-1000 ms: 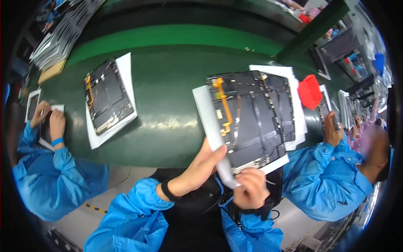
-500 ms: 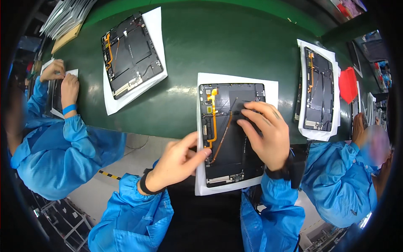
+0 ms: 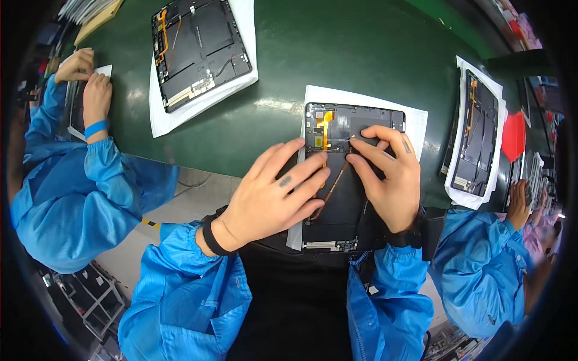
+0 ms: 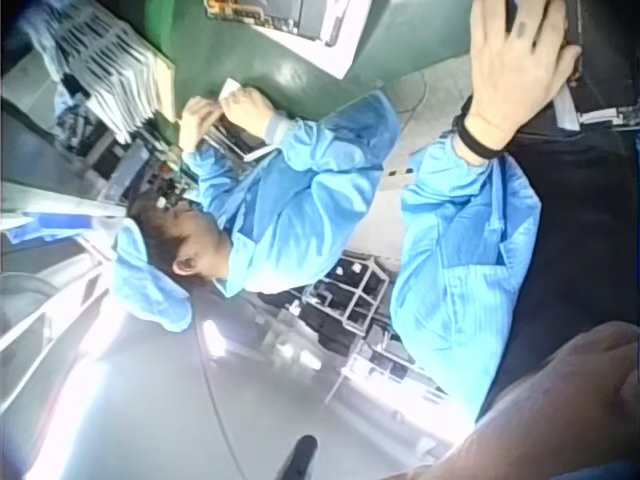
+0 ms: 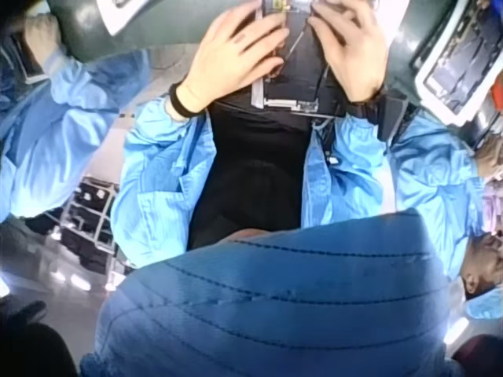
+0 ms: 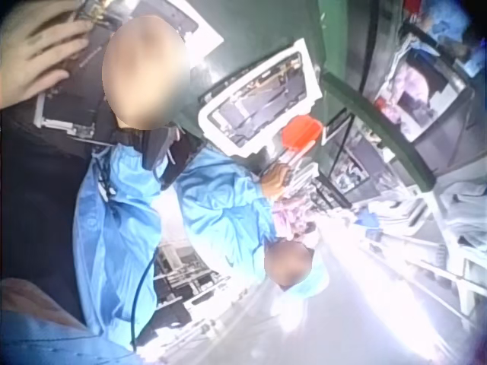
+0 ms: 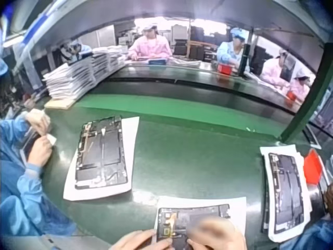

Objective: Manually assembling internal components and cables inside tablet casings on an industrial assembly line.

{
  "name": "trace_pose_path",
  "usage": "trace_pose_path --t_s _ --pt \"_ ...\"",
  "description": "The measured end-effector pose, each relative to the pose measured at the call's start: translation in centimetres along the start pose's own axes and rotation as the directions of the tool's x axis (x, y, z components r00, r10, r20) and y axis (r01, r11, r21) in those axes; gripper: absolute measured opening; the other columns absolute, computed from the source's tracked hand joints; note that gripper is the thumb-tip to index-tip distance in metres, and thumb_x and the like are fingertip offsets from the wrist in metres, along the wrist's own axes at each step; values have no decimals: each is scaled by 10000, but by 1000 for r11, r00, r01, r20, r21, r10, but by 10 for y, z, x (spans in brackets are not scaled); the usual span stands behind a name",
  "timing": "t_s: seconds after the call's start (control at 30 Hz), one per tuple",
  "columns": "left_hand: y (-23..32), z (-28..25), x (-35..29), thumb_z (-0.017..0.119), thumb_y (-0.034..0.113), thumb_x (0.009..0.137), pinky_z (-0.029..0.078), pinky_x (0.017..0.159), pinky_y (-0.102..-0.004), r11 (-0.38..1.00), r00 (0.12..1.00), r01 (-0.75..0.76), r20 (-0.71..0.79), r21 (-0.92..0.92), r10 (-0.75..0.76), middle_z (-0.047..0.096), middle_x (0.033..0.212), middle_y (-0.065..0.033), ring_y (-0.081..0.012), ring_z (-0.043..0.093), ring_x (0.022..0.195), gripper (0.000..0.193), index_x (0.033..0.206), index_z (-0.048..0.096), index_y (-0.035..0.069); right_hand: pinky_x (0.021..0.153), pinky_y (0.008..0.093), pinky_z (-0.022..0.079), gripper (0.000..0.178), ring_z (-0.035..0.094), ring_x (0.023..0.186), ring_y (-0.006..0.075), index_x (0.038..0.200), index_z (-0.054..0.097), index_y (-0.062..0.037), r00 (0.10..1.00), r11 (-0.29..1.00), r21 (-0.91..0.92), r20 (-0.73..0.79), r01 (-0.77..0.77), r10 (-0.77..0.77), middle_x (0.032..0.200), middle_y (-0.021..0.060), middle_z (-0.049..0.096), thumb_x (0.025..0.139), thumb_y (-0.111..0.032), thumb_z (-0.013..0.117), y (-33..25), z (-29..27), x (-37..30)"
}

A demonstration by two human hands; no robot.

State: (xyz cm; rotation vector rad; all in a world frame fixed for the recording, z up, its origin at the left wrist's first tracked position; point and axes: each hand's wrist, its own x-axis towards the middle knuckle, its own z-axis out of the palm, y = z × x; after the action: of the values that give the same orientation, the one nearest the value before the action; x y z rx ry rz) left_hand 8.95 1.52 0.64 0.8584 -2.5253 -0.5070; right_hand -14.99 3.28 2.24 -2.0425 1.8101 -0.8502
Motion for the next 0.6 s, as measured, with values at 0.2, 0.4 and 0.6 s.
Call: trace_pose_path --t_s 0.2,0.4,0.6 --pt "-3 1 2 842 168 820 528 1114 -484 995 999 52 1 -89 -52 586 1486 -175 -428 522 1434 512 1292 691 39 862 407 497 118 659 1007 290 935 779 -69 992 992 33 5 -122 122 1120 29 711 827 -75 825 -4 2 4" --pt "13 -8 -3 812 48 833 579 945 -425 959 984 87 -125 -269 -124 698 1279 -181 -364 682 1157 289 1112 752 6 887 410 527 131 668 1011 312 912 736 -35 996 984 164 -35 -75 81 1141 101 698 807 -10 809 -16 -13 -8" --pt "39 -8 -26 604 50 1074 638 766 -327 -197 734 583 615 -788 -288 776 1110 -174 -213 762 943 202 1140 747 -77 842 429 546 300 679 1025 323 919 756 -56 956 951 100 -52 292 -288 1110 96 711 643 11 851 -44 -17 -56"
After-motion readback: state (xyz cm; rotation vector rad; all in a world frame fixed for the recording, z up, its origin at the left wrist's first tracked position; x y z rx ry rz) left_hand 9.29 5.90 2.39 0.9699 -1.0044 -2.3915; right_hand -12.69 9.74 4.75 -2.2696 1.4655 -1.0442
